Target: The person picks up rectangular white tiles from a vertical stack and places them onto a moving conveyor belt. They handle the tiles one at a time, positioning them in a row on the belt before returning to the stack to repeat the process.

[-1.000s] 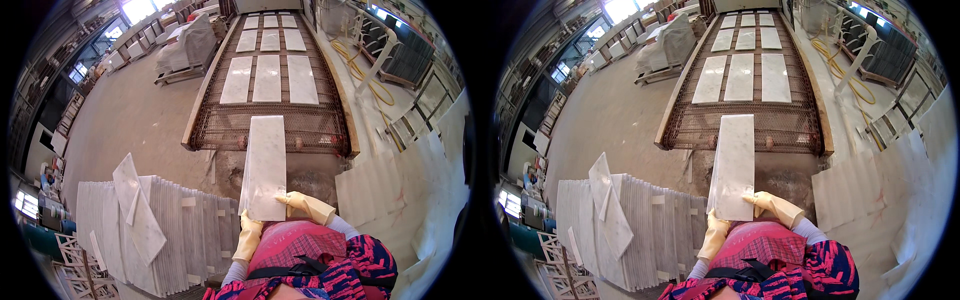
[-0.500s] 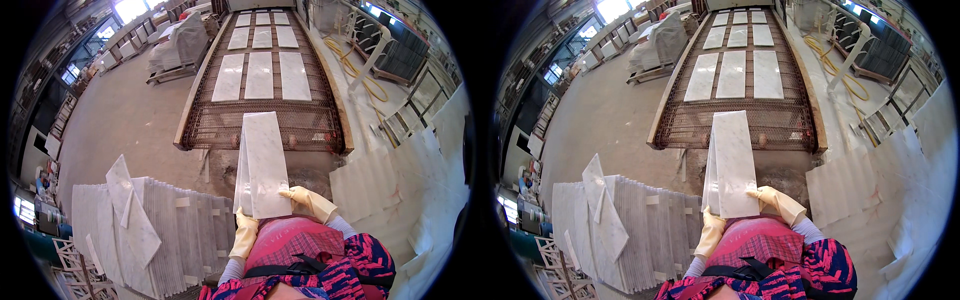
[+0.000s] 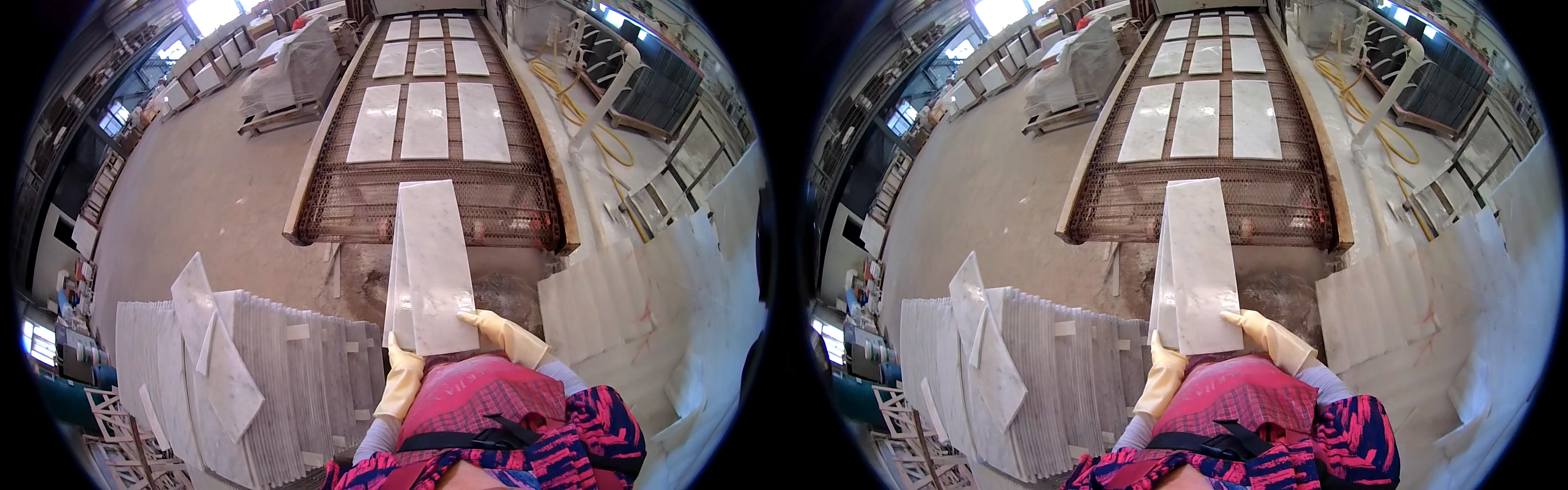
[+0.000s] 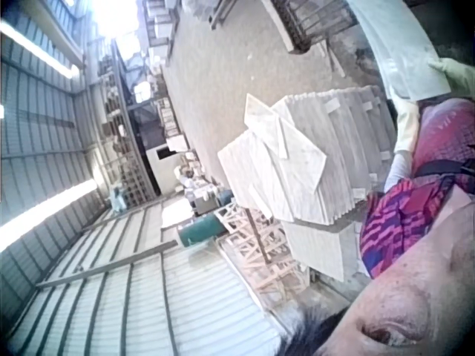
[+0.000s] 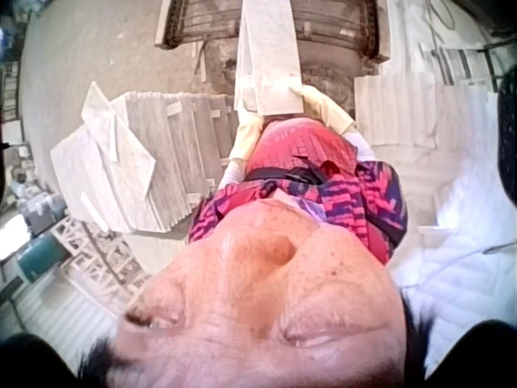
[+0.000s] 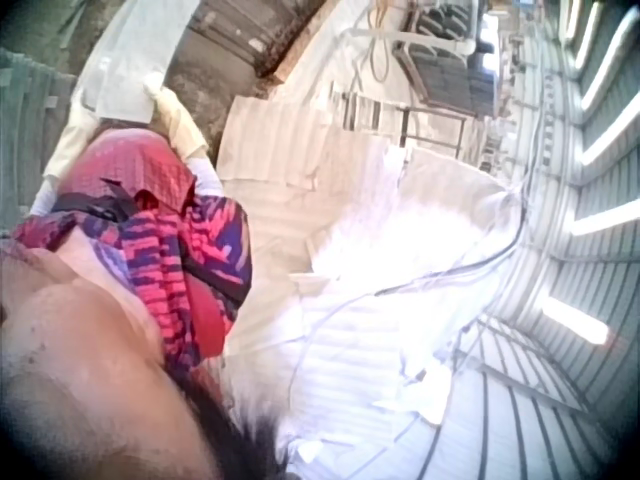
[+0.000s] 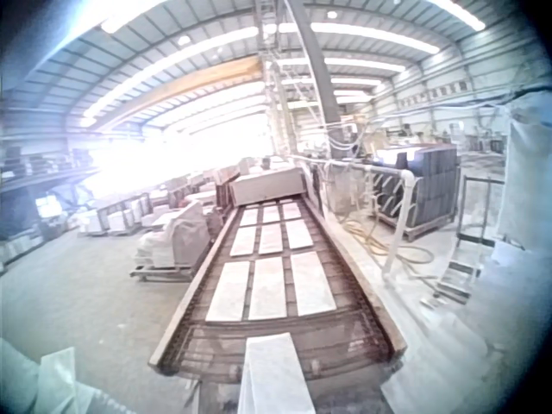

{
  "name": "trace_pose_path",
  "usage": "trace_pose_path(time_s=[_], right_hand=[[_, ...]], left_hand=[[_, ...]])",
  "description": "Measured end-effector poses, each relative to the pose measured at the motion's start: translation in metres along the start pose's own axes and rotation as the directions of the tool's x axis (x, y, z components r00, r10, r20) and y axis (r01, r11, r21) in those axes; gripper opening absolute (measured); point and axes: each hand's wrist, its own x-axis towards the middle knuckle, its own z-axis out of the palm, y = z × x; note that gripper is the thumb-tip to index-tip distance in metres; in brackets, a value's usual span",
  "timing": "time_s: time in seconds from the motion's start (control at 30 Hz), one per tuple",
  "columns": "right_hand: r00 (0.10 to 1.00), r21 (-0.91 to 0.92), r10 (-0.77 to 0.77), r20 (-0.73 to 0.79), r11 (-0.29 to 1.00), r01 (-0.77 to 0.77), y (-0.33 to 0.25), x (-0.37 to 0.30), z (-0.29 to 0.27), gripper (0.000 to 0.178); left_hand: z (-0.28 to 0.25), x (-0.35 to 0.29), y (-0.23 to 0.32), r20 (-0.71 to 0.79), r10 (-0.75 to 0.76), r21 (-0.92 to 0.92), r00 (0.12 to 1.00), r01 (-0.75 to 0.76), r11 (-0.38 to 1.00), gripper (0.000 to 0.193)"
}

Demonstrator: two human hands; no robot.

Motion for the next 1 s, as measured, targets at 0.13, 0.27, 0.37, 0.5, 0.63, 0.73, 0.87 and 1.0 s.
trace_pose_path(time_s=[0.13, 0.27, 0.37, 0.5, 0.63, 0.73, 0.87, 1.0], right_hand=[[0.999, 0.02, 0.042, -0.035, 0.999, -0.042, -0.007, -0.011, 0.017, 0.051], [0.991, 0.017, 0.07, -0.111, 0.997, -0.069, -0.01, -0.01, 0.02, 0.05], [0.993, 0.02, 0.049, -0.106, 0.999, -0.047, -0.012, -0.013, 0.027, 0.05], [0.99, 0.002, 0.047, -0.136, 0.999, -0.047, -0.02, -0.022, 0.037, 0.053], [0.99, 0.003, -0.035, -0.139, 0.999, 0.036, -0.011, -0.006, 0.024, 0.053], [0.991, -0.019, -0.057, -0.121, 0.998, 0.055, -0.002, -0.003, 0.015, 0.052], [0.989, -0.048, -0.049, -0.137, 0.998, 0.042, -0.019, -0.014, -0.005, 0.05], [0.986, -0.077, -0.033, -0.166, 0.997, 0.02, -0.023, -0.022, -0.022, 0.051]], left_hand=[[0.012, -0.012, 0.004, 0.0, 0.017, 0.019, 1.0, -0.017, 1.0, 0.061], [0.018, -0.022, 0.004, 0.027, 0.059, 0.077, 0.998, -0.061, 0.995, 0.061], [0.02, -0.034, 0.008, 0.044, 0.165, 0.408, 0.985, -0.169, 0.897, 0.059], [0.035, -0.051, 0.018, 0.012, 0.214, 0.801, 0.977, -0.138, 0.583, 0.069], [0.033, -0.019, 0.011, 0.036, -0.074, 0.146, 0.997, 0.068, 0.987, 0.072], [0.027, -0.02, 0.017, 0.054, -0.151, -0.009, 0.987, 0.152, 0.988, 0.07], [0.025, -0.013, 0.014, 0.069, -0.175, -0.156, 0.982, 0.184, 0.97, 0.068], [0.029, -0.012, 0.01, 0.088, -0.192, -0.187, 0.977, 0.205, 0.961, 0.064]])
